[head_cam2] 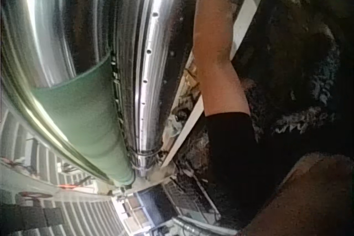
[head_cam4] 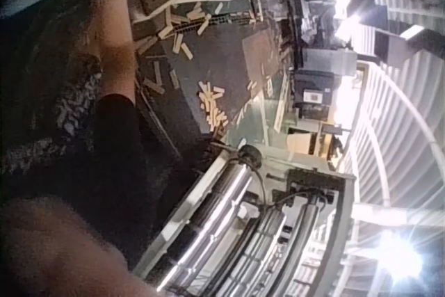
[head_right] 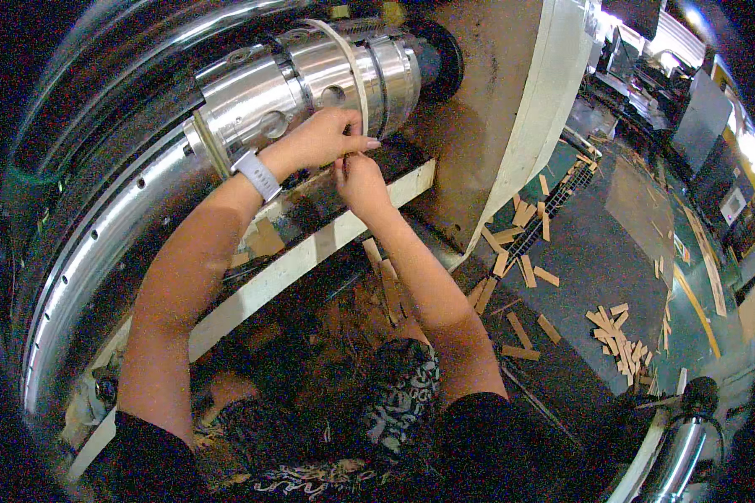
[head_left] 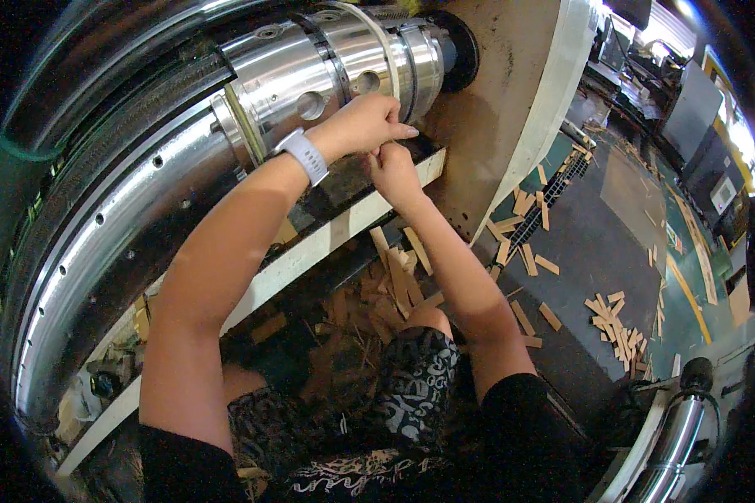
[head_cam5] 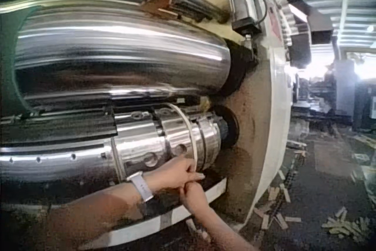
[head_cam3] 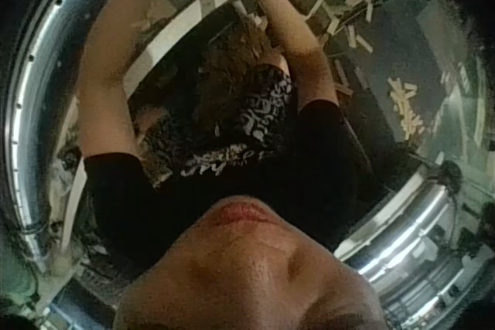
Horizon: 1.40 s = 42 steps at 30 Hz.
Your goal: The person presses buttons and turns dials on a control panel, then uses a hex key and a hammer to adjust a metal roller on a large industrial machine.
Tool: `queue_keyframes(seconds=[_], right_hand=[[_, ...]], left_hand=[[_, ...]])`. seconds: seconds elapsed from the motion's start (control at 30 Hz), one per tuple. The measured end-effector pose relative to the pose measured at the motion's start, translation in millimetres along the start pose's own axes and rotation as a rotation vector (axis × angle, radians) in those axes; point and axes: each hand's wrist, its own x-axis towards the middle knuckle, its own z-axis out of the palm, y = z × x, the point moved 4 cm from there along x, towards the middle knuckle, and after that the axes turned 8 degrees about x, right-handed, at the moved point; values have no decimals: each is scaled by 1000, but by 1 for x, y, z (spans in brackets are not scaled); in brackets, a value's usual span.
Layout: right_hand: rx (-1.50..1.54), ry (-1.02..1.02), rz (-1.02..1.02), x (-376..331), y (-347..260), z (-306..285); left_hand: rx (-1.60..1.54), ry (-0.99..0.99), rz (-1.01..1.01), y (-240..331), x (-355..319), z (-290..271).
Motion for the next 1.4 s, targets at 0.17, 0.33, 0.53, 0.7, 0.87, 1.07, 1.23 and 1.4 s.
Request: queue_keyframes(seconds=[0.17,0.33,0.53,0.7,0.87,1.07,1.23,1.4], right_hand=[[-112,38,-65,3,-5,-3],[-47,16,2,8,-5,-7],[-63,38,-7,7,1,-5],[-49,54,66,3,3,-3],[136,83,184,-3,-5,-4],[338,158,144,-5,16,1],[481,154,189,-12,20,2],[491,136,219,-10,15,-1]], left_hand=[[82,126,59,0,-1,1],[3,142,56,2,0,-4],[35,195,91,-3,5,5],[139,238,3,6,5,4],[-47,379,-166,6,-4,11],[-950,-82,-299,-10,-8,23],[-1138,-212,-244,-11,-19,29],[-874,-214,-87,-13,-20,31]])
